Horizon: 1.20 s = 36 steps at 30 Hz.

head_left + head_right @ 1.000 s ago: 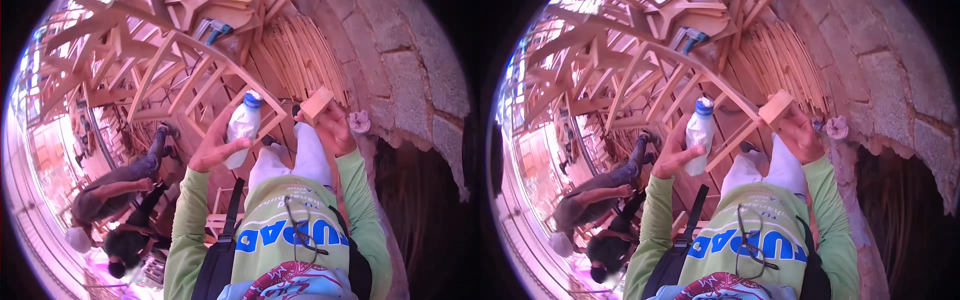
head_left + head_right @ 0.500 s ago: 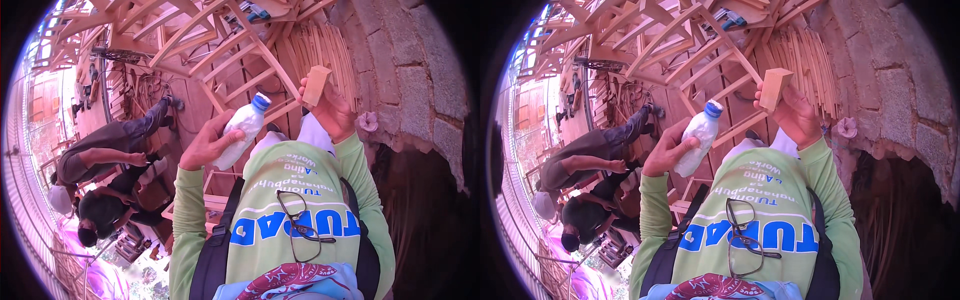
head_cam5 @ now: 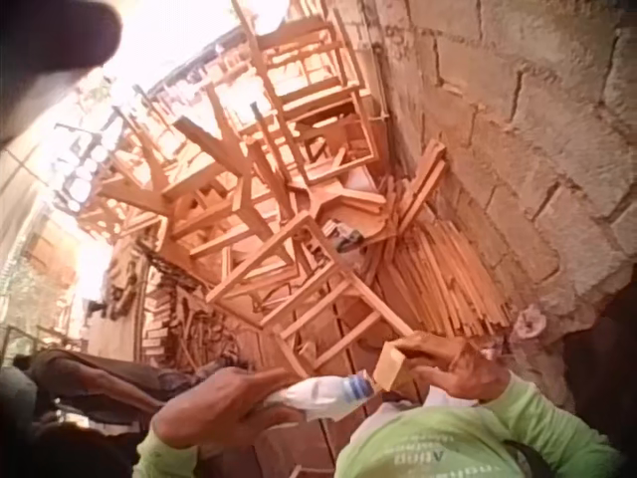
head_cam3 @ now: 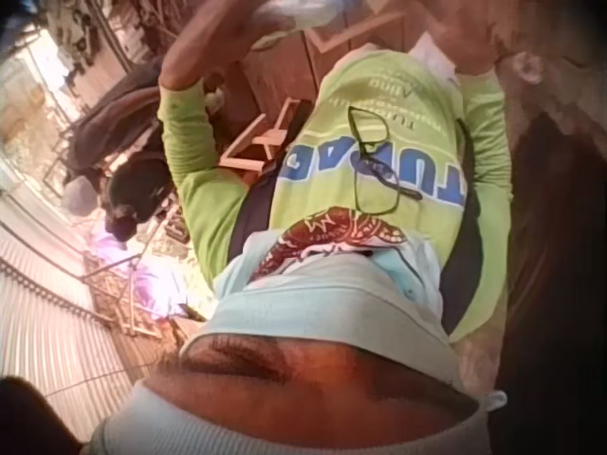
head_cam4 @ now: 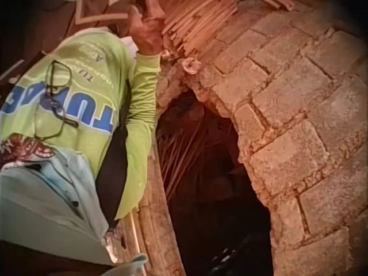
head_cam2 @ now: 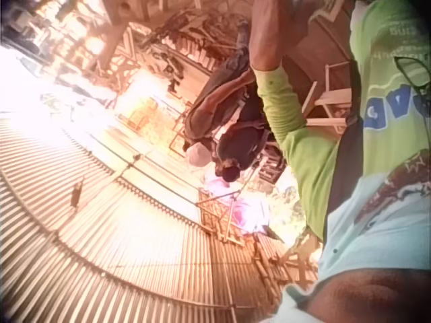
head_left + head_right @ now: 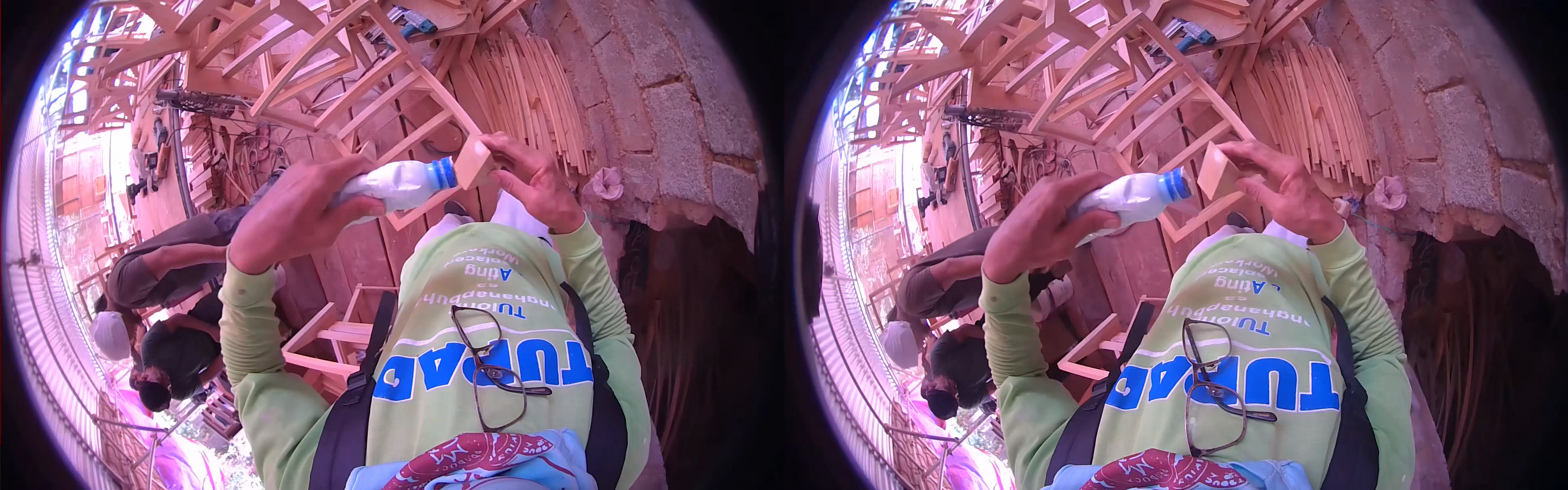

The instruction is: Assemble wooden chair frames using a pneumatic nail gun and wood glue.

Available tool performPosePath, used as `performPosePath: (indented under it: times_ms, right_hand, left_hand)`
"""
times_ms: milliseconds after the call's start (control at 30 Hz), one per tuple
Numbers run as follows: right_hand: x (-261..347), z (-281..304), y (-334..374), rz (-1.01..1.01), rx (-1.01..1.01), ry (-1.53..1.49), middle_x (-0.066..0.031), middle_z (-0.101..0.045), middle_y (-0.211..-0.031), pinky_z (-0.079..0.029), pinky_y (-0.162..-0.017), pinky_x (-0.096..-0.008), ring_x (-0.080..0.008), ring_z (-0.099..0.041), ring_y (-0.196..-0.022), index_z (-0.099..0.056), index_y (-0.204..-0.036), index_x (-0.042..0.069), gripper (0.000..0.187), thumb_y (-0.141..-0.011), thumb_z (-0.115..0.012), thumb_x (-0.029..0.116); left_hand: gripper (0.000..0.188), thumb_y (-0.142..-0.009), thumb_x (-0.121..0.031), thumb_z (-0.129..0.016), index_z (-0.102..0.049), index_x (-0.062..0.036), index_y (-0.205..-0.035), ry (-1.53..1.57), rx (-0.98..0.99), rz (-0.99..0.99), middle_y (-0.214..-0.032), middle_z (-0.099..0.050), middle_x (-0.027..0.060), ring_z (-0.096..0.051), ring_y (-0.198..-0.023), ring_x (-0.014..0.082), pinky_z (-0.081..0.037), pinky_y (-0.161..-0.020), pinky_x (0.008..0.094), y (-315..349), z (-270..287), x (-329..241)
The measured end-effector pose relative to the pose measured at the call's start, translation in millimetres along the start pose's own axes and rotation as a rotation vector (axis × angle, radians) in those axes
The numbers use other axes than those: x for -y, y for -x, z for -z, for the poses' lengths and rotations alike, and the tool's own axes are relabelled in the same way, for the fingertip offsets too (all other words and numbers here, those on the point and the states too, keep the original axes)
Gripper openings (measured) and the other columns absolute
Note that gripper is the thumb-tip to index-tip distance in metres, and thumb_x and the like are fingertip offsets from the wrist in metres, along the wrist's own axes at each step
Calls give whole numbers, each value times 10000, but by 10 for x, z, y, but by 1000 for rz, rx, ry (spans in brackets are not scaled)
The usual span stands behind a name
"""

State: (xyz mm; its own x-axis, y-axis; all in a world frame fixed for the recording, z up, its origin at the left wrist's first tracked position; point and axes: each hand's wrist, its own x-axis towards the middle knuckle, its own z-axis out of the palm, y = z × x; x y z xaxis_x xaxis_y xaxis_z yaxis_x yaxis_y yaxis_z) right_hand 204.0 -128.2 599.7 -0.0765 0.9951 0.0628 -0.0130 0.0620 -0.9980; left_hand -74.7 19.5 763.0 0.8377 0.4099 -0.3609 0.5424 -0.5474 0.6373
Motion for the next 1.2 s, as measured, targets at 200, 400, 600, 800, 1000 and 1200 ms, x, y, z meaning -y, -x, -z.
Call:
performPosePath:
  times_ms: [200,400,600,800,1000,1200]
  right_hand:
    - [128,13,80,-45,-49,45,-106,-612,-1370,-490,-1021,-349,-193,-607,-1201,-572,-1397,22,520,-892,-635,-83]
    - [153,28,146,52,-129,15,-78,-681,-1282,-525,-980,-321,-180,-648,-1119,-625,-1361,87,485,-892,-670,-28]
    - [133,30,263,4,-173,-51,-71,-691,-1261,-524,-981,-320,-167,-646,-1112,-626,-1360,80,480,-893,-678,-19]
    - [106,58,342,-85,-180,-219,-69,-674,-1223,-519,-989,-318,-170,-639,-1117,-621,-1359,59,463,-906,-665,-22]
    - [183,79,397,-52,-162,2,-93,-586,-1351,-505,-1027,-320,-197,-596,-1212,-592,-1376,20,466,-922,-607,-84]
    - [322,93,375,-39,-152,19,-109,-592,-1330,-494,-1026,-314,-194,-588,-1220,-593,-1372,6,463,-917,-630,-69]
  left_hand:
    - [401,-936,-279,-711,-620,-5,-1214,-107,86,6,-848,-667,204,-628,-742,427,-499,-696,425,-120,110,-119]
    - [386,-942,-278,-687,-611,17,-1180,-74,54,-36,-890,-655,249,-639,-825,454,-486,-714,466,-217,67,-216]
    - [345,-936,-284,-699,-613,4,-1106,-99,125,19,-822,-633,237,-618,-774,450,-474,-692,460,-383,149,-464]
    - [297,-928,-259,-704,-607,-2,-1042,-214,128,-51,-763,-611,225,-596,-746,469,-454,-655,495,-445,172,-520]
    - [261,-913,-238,-710,-603,-21,-1013,-387,147,-109,-778,-635,215,-622,-762,452,-455,-647,516,-511,137,-641]
    - [226,-905,-224,-715,-621,-48,-1012,-572,147,-100,-773,-666,187,-664,-752,402,-486,-649,504,-539,28,-647]
